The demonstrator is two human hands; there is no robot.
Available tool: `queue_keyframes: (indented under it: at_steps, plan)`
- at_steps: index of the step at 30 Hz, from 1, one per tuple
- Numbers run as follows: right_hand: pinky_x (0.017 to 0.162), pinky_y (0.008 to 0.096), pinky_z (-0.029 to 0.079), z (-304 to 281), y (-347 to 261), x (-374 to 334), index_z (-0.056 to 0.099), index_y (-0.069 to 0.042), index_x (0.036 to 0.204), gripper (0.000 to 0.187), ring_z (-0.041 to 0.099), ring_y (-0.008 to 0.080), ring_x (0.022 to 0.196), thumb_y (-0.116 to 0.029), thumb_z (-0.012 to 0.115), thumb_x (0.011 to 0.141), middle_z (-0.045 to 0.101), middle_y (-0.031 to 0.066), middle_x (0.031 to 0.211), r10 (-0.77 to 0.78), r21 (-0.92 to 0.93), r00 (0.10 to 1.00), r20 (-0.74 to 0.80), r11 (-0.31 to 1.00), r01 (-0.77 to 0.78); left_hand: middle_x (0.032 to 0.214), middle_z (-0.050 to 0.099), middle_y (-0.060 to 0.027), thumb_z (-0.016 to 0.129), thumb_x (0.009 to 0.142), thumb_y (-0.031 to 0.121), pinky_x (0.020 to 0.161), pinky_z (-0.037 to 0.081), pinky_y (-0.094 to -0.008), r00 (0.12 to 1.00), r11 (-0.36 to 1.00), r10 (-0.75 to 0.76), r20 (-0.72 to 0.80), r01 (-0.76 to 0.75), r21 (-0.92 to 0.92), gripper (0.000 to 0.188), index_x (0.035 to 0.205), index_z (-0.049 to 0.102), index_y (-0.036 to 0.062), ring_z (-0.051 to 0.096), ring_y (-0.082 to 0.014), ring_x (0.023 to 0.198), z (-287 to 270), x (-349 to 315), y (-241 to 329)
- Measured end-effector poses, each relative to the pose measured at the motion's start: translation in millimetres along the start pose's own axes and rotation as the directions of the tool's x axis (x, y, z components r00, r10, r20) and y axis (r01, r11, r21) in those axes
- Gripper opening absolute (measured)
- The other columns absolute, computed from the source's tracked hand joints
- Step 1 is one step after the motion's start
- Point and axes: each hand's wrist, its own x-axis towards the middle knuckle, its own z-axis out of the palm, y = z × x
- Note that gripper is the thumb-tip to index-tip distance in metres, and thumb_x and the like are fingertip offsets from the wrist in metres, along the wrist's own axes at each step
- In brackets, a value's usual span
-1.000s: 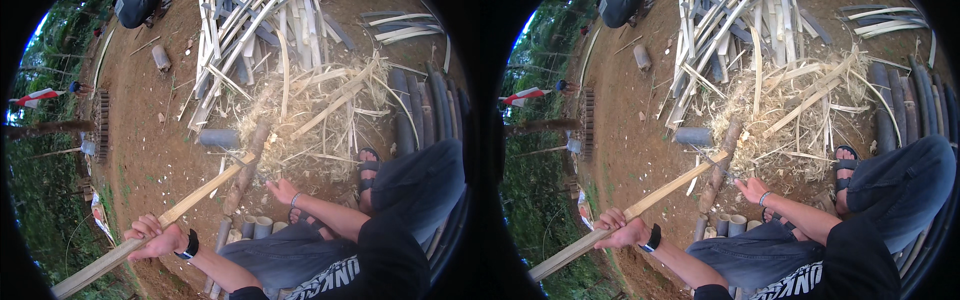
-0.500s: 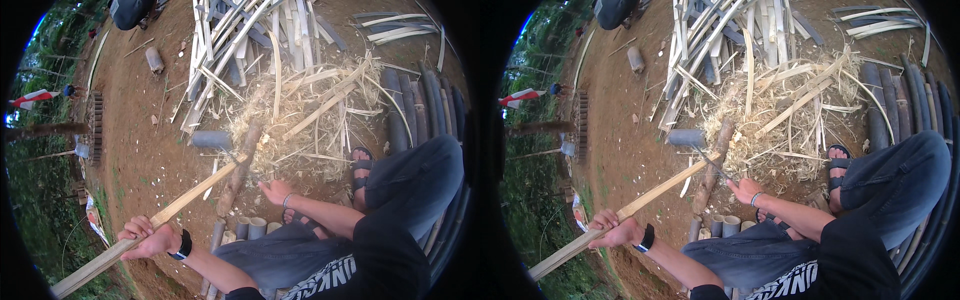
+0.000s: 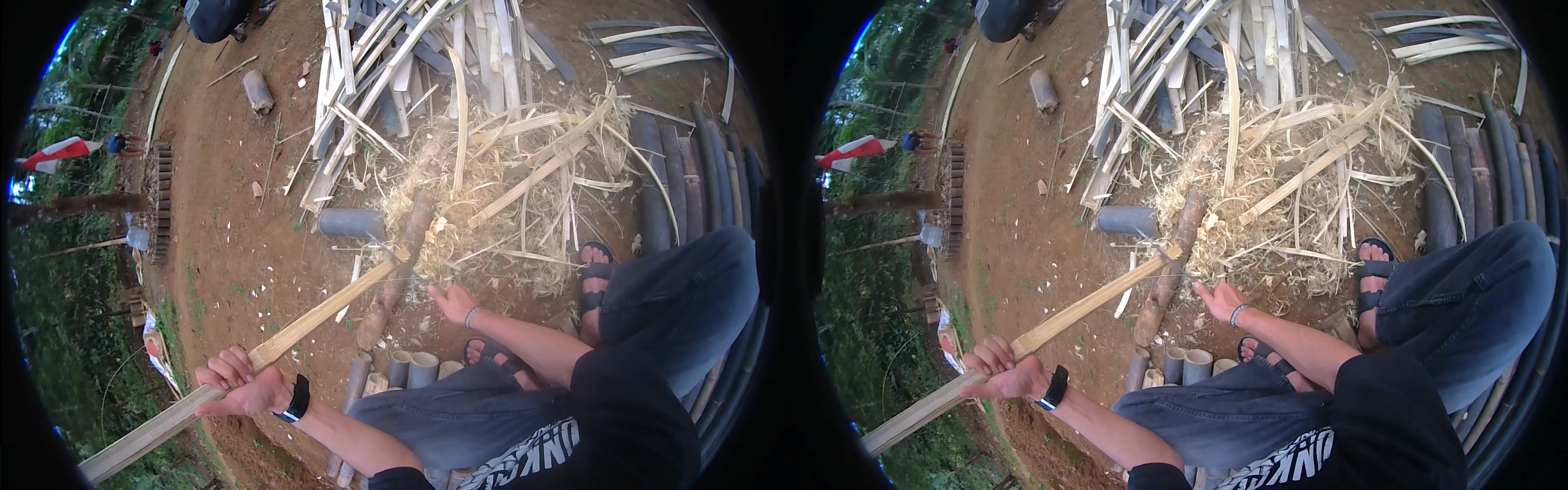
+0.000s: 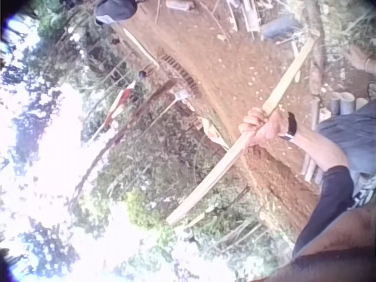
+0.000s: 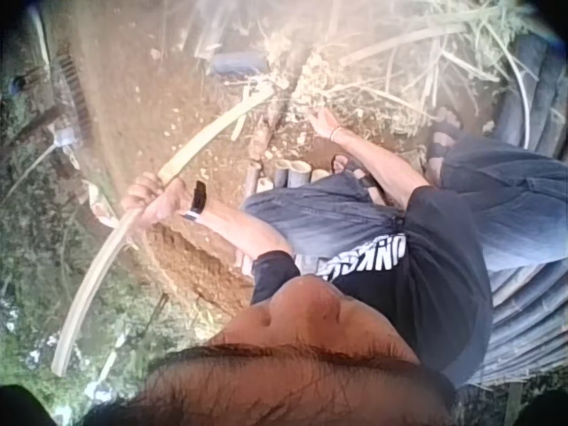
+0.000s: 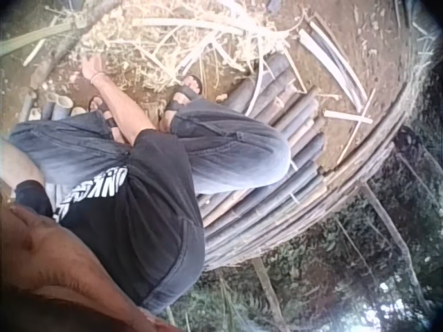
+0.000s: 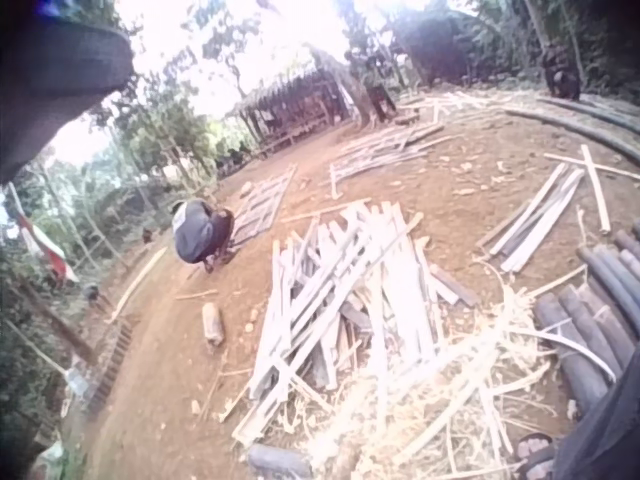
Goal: The person uses a large blade to shave and smooth a strip of bamboo, repeatedly drawing the tool along the length of the material.
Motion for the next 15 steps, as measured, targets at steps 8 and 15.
queue_keyframes:
  at_steps: [8,15]
  plan:
    - [0.049,0.0464,0.040,11,-14,-28,0.046,0.003,0.046,0.079,0.049,0.0253,0.044,-0.065,0.041,0.088,0.045,0.0144,0.044,-0.107,0.042,0.994,0.000,0.993,0.107,0.049,0.021,0.0054,0.040,0.099,0.043,0.040,0.013,-0.0225,0.983,0.997,-0.042,0.180,0.054,-0.063,0.047,0.063,0.026,0.0168,0.015,-0.0057,0.041,7,-8,5]
    - [0.048,0.0453,0.040,9,-66,-63,0.052,0.002,0.052,0.076,0.050,0.0257,0.043,-0.060,0.035,0.093,0.048,0.0145,0.045,-0.181,0.100,0.983,0.032,0.979,0.177,0.050,0.020,0.0053,0.038,0.100,0.039,0.040,0.013,-0.0226,0.972,0.996,-0.014,0.237,0.035,-0.084,0.045,0.063,0.025,0.0169,0.015,-0.0056,0.041,19,-15,5]
